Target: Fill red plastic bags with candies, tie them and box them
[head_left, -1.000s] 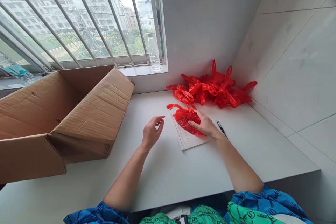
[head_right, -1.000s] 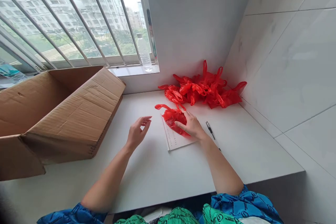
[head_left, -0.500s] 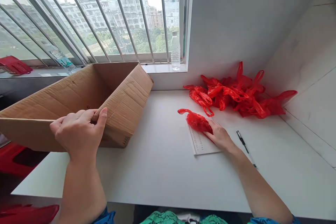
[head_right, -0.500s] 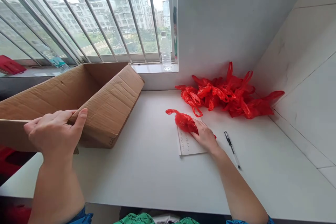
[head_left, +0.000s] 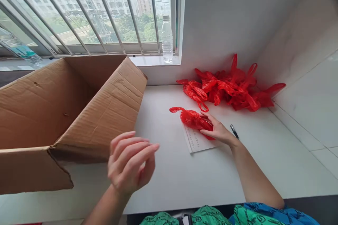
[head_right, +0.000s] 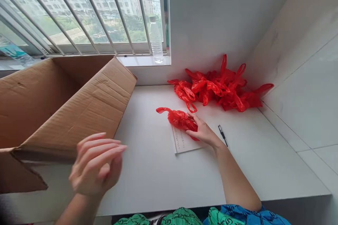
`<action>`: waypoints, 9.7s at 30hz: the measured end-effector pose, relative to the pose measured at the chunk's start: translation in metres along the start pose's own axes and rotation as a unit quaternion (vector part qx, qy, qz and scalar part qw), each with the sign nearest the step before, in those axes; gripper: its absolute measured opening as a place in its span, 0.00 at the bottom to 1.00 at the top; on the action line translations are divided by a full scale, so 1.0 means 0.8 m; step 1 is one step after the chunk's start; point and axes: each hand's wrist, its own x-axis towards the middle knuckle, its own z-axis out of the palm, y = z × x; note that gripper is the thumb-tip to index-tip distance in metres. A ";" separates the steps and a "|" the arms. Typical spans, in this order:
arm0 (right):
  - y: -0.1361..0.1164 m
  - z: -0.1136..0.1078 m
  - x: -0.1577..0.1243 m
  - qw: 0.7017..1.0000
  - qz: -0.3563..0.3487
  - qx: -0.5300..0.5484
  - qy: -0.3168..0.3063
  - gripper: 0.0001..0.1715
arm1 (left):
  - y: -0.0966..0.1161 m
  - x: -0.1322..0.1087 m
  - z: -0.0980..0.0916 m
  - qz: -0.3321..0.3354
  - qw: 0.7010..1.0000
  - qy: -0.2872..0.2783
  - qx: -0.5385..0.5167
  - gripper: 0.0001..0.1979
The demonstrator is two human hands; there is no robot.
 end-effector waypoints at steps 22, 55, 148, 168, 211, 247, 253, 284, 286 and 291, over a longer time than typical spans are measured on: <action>-0.008 -0.010 0.017 0.918 -0.106 -0.185 0.334 0.14 | -0.021 0.066 0.209 -0.134 0.951 -0.020 -0.277 0.16; -0.049 0.005 0.001 0.962 -0.100 -0.130 0.218 0.06 | 0.001 0.070 0.203 0.131 0.984 -0.038 -0.111 0.06; -0.045 0.012 -0.004 0.957 0.046 -0.278 -0.064 0.11 | -0.013 0.070 0.145 -0.149 0.919 -0.286 -0.226 0.18; -0.033 0.005 0.002 0.946 0.052 -0.319 0.023 0.19 | 0.010 0.078 0.178 0.068 0.931 -0.356 -0.032 0.32; -0.031 -0.074 -0.043 0.961 0.116 -0.206 0.142 0.15 | 0.016 0.057 0.116 0.013 0.965 -0.233 0.121 0.14; -0.146 -0.005 0.061 0.949 -0.118 0.254 0.143 0.22 | 0.069 0.151 0.125 0.065 0.958 -0.029 -0.279 0.29; -0.130 -0.031 0.068 0.906 -0.071 0.378 0.176 0.23 | 0.058 0.151 0.161 -0.099 0.839 -0.302 -0.441 0.19; -0.115 -0.058 0.013 0.936 -0.275 -0.051 0.216 0.05 | 0.014 0.159 0.164 -0.224 0.825 -0.173 -0.490 0.18; -0.096 -0.066 -0.012 0.947 -0.254 -0.005 0.199 0.06 | -0.010 0.156 0.164 -0.206 0.868 -0.142 -0.429 0.18; -0.032 -0.070 -0.065 0.978 -0.109 0.108 0.139 0.10 | -0.061 0.123 0.167 -0.252 0.869 -0.168 -0.391 0.21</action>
